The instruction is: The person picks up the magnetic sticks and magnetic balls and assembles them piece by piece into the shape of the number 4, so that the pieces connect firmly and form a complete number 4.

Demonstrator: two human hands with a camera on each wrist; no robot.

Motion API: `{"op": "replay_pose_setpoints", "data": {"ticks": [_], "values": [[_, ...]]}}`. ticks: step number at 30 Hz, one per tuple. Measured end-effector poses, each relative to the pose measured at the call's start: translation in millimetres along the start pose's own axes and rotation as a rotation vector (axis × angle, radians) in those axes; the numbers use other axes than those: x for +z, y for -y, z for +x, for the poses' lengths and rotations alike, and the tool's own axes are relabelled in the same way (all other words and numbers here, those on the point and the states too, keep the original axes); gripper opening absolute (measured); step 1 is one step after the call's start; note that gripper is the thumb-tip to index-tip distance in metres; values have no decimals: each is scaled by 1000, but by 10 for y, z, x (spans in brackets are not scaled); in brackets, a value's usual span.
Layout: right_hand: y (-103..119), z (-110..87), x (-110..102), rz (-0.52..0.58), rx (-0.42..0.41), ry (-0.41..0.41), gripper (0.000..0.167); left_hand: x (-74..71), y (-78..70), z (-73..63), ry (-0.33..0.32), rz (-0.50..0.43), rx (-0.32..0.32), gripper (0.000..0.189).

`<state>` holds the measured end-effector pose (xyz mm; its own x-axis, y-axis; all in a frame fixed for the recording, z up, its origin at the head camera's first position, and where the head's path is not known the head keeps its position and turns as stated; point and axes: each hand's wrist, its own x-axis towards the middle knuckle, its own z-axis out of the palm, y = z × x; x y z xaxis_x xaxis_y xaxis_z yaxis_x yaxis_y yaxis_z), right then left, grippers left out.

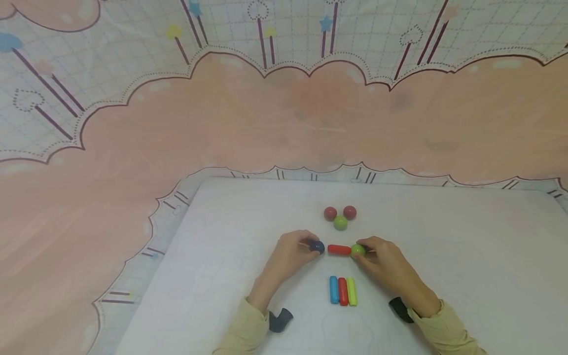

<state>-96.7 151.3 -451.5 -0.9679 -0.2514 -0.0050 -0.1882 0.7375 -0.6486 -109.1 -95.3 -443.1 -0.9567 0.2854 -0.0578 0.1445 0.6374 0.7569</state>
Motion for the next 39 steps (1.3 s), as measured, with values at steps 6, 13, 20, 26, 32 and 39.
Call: {"op": "replay_pose_setpoints", "data": {"ticks": [6,13,20,26,32,39], "values": [[-11,16,-5,4,-17,-12,32,32,-2,12,11,-3,0,27],[1,24,-7,-6,-22,-5,31,39,-25,36,25,-3,-7,28],[11,40,-8,-3,-24,-9,30,27,-35,43,26,11,-14,26],[15,49,-9,10,-17,5,30,25,-13,43,36,-7,-28,27],[29,46,9,16,-2,11,30,13,-15,26,41,-15,-58,27],[12,56,13,17,-15,10,30,29,11,33,27,-14,-46,26]]}}
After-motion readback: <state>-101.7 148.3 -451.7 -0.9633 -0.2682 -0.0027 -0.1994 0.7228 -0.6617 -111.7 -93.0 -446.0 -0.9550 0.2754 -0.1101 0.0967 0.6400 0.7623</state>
